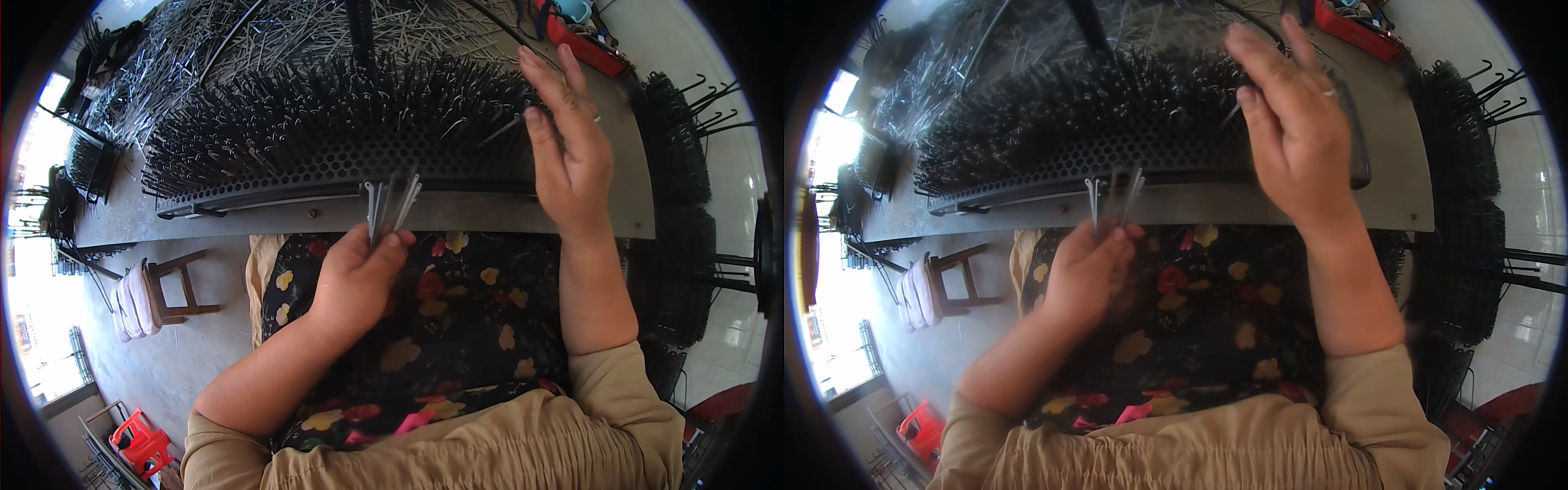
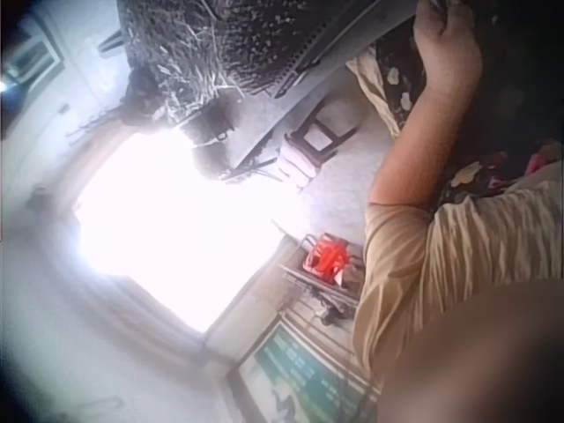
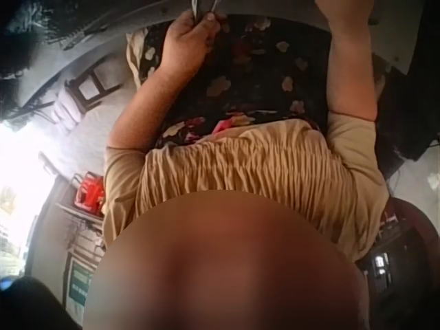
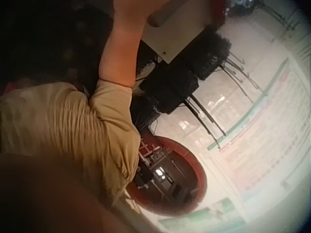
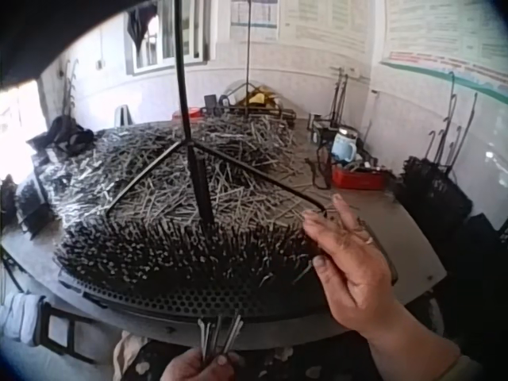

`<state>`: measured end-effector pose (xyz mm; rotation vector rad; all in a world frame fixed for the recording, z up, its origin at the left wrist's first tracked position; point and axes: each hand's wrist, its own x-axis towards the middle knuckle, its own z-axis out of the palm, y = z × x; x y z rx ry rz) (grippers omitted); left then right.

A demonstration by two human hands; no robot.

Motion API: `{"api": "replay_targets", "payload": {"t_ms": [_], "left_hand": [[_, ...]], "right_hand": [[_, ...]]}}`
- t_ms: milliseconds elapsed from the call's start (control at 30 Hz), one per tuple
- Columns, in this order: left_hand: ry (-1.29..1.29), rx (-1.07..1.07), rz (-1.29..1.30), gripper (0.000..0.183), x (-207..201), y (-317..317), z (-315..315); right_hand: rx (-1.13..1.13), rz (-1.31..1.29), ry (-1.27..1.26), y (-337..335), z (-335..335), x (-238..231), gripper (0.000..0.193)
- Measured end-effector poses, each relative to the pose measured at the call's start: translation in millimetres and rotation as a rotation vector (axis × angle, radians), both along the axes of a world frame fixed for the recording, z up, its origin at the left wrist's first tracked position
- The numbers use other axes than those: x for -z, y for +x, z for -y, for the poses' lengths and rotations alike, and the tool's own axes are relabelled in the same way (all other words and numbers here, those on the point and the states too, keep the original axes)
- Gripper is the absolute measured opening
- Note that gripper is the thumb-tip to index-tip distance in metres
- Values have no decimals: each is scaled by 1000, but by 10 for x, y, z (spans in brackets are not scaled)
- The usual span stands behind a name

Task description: Inserting small metal pins into a perforated template board for organization or processing.

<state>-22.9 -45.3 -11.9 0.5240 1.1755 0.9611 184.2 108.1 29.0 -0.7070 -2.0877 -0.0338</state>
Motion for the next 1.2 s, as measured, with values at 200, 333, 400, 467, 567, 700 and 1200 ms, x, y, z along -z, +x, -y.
{"api": "replay_targets", "payload": {"t_ms": [200, 333, 400, 467, 567, 700, 1200], "left_hand": [[8, -61, -30, 12, 8, -4, -27], [24, -9, 0, 12, 6, -27, -8], [24, -9, 18, 12, -6, -29, -9], [5, -27, -17, 12, -37, -17, -13], [21, -21, 23, 12, -3, -28, -12], [32, -49, -1, 12, 1, 1, -18], [38, -204, 25, 11, 44, -19, -9]], "right_hand": [[29, 109, 4, -10, 57, 88, 38], [8, 245, -46, -14, 107, 37, 35], [-12, 298, -68, -10, 160, 14, 34], [-88, 267, -118, 20, 178, 8, 32], [-99, 232, -111, 39, 166, 41, 33], [-71, 242, -111, 0, 137, 32, 34], [-42, 245, -116, -64, 173, 106, 46]]}}
